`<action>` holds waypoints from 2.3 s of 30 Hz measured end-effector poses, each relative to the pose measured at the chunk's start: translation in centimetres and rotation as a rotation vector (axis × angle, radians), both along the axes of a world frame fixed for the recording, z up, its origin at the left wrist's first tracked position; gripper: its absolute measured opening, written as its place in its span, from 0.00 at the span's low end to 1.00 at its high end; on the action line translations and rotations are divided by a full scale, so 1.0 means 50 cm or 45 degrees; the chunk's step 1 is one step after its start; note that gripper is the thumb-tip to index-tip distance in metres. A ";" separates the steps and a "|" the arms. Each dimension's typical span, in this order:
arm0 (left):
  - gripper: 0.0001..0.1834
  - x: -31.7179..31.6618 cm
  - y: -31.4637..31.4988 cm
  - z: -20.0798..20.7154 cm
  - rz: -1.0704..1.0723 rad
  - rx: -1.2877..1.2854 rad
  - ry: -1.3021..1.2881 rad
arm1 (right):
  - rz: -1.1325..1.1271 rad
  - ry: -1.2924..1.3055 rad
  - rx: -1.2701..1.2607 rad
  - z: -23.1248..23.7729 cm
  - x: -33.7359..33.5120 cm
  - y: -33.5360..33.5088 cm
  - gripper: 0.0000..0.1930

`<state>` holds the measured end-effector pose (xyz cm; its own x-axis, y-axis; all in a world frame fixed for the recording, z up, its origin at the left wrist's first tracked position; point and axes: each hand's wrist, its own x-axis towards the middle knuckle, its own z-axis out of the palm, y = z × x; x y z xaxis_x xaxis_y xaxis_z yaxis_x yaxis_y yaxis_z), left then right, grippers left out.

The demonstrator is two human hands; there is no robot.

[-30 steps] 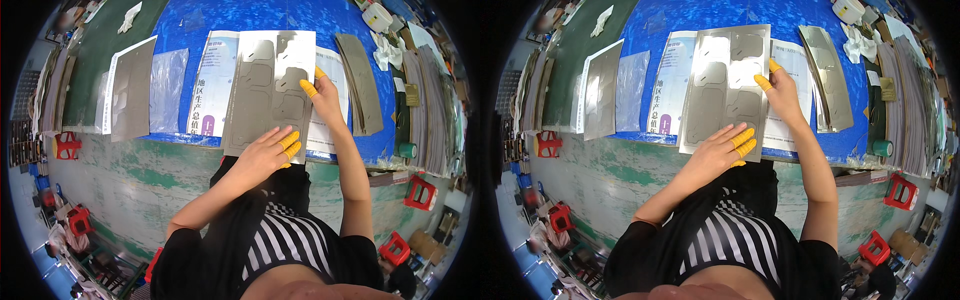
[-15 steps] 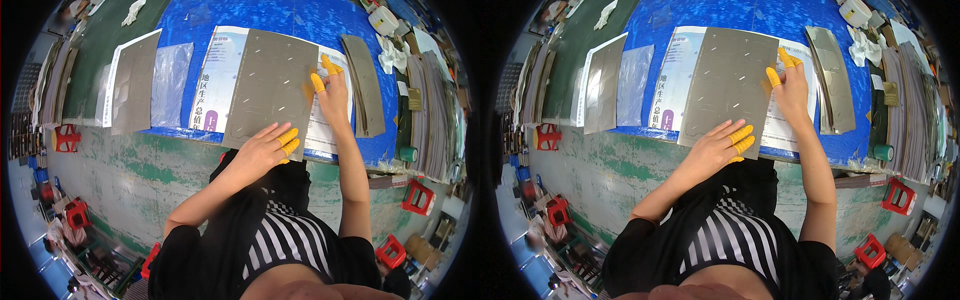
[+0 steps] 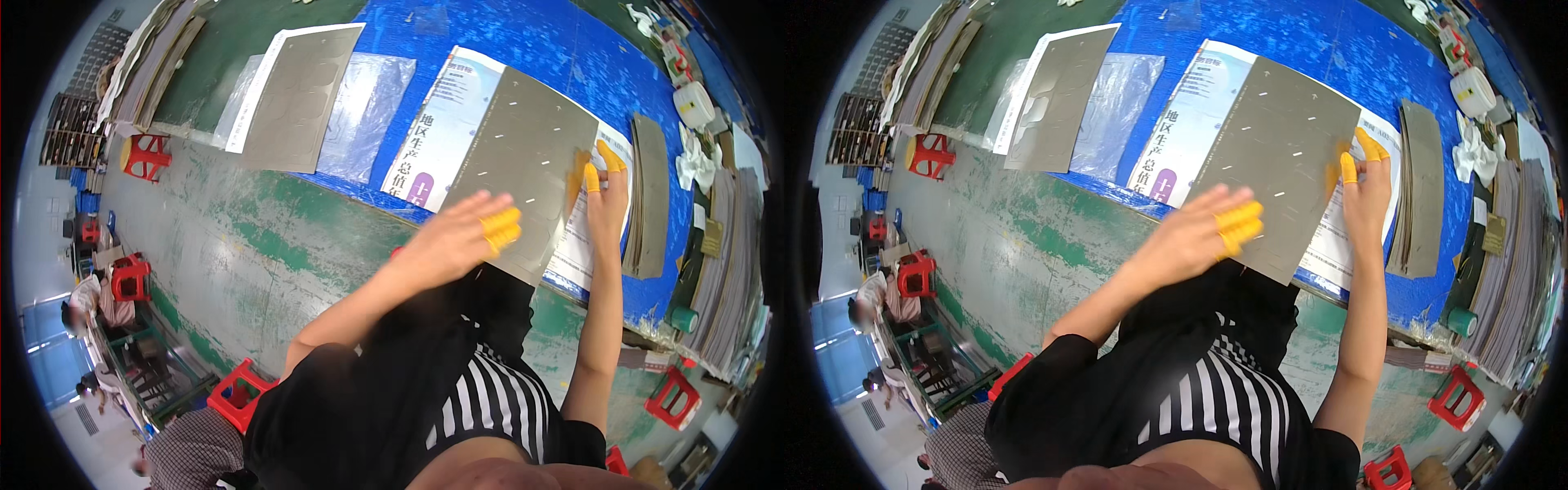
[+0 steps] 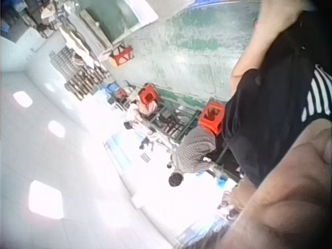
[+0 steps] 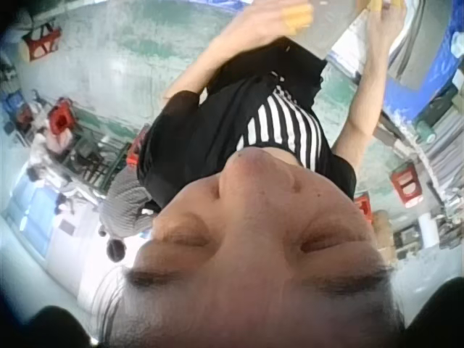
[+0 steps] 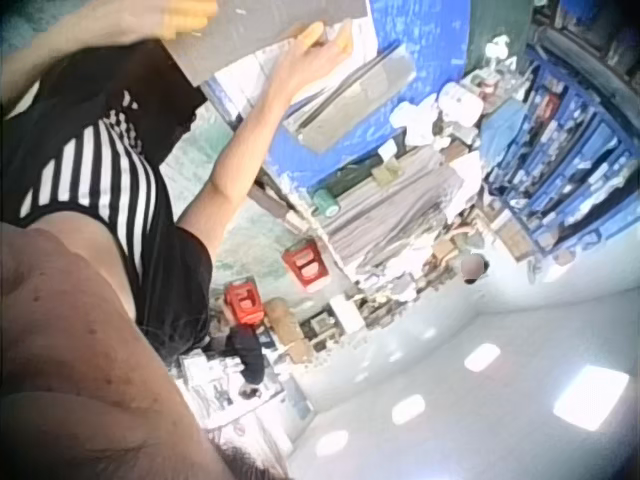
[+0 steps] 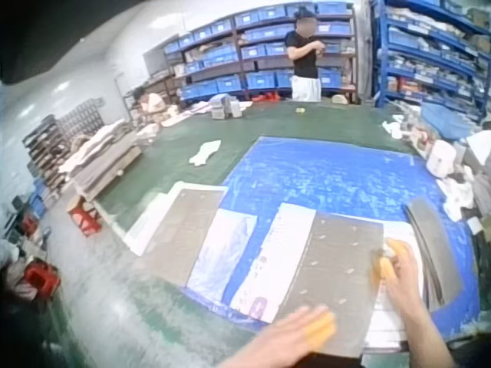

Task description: The recorder is sorting and inspecting thin metal sheets at a fabrication floor workstation, removing cutout scraps and stacking finished pieces.

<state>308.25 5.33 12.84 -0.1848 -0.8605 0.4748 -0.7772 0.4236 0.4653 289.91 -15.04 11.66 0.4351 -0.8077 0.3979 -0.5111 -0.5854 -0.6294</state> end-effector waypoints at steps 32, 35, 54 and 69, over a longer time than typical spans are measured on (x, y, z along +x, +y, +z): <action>0.18 0.451 0.157 0.085 1.145 -0.600 0.788 | 0.032 0.036 -0.005 0.013 0.009 0.014 0.21; 0.17 0.426 0.124 0.112 1.121 -0.964 0.914 | 0.006 0.051 -0.001 0.005 0.000 0.005 0.21; 0.24 0.213 0.072 0.069 0.961 -0.765 1.841 | 0.023 0.086 0.017 0.003 -0.007 -0.002 0.20; 0.19 0.043 0.007 0.100 0.633 -0.748 1.223 | 0.042 0.014 0.017 0.007 -0.009 -0.003 0.20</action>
